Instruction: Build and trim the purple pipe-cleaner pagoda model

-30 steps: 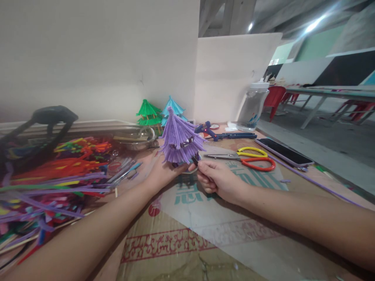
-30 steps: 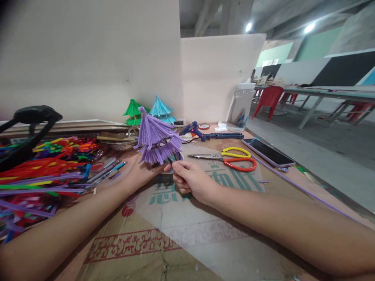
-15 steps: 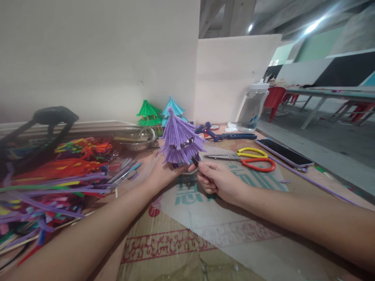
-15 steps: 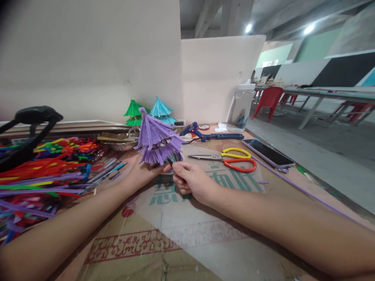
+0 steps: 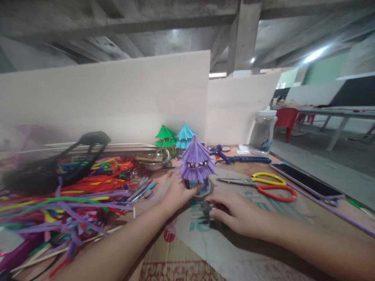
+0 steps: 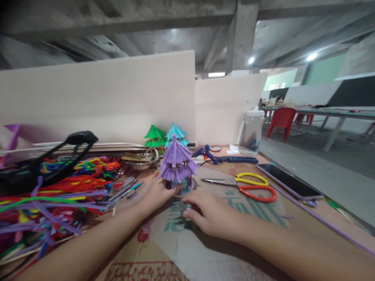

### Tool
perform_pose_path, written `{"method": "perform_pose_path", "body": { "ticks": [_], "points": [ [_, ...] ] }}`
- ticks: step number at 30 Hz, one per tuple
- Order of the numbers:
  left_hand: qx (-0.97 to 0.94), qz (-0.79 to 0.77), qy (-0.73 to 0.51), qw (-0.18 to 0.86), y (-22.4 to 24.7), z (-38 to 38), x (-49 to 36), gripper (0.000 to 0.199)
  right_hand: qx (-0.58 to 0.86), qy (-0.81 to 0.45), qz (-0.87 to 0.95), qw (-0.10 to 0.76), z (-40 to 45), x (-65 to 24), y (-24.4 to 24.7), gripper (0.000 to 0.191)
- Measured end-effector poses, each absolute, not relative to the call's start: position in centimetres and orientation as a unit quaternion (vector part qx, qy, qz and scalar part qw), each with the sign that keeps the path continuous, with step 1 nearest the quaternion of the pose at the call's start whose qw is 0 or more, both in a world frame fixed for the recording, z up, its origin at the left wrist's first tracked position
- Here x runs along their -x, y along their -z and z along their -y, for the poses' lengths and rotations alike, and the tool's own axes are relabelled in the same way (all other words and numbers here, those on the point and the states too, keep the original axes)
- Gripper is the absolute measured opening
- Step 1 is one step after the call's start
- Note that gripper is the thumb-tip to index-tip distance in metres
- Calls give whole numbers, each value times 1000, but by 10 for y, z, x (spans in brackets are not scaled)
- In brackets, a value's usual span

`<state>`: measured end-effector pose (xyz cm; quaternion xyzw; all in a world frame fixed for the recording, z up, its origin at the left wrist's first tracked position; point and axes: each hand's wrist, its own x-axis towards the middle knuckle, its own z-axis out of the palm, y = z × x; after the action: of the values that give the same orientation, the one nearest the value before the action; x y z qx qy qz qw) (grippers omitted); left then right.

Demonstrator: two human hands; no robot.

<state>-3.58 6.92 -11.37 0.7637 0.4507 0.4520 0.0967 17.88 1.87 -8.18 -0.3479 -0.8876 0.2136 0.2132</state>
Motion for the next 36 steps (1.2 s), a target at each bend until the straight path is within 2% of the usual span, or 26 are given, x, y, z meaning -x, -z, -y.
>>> {"method": "perform_pose_path", "body": {
  "ticks": [3, 5, 8, 12, 15, 19, 23, 30, 33, 36],
  "points": [
    [-765, -457, -443, 100, 113, -69, 35, 34, 356, -111, 915, 156, -30, -193, 79, 23],
    [-758, -473, -439, 97, 113, -69, 34, 31, 354, -61, 920, 155, -41, -199, 81, 23],
    [-744, -491, -439, 112, 113, -68, 33, 26, 334, 17, 920, 204, -51, -202, 84, 20],
    [-749, -476, -440, 139, 110, -67, 32, 28, 237, 121, 916, 301, -53, -191, 81, 18],
    [-762, -461, -435, 134, 111, -70, 33, 28, 186, 182, 908, 329, -58, -177, 75, 21],
    [-768, -472, -417, 117, 116, -75, 35, 28, 193, 235, 881, 362, -72, -165, 72, 24],
    [-767, -473, -417, 116, 117, -76, 35, 26, 195, 293, 866, 355, -81, -163, 76, 24],
    [-772, -467, -420, 103, 118, -76, 37, 26, 190, 300, 865, 354, -79, -165, 82, 11],
    [-764, -488, -409, 101, 119, -76, 37, 25, 187, 274, 873, 358, -73, -168, 82, 17],
    [-757, -504, -400, 112, 120, -76, 38, 29, 173, 246, 901, 313, -63, -175, 84, 26]
  ]
}}
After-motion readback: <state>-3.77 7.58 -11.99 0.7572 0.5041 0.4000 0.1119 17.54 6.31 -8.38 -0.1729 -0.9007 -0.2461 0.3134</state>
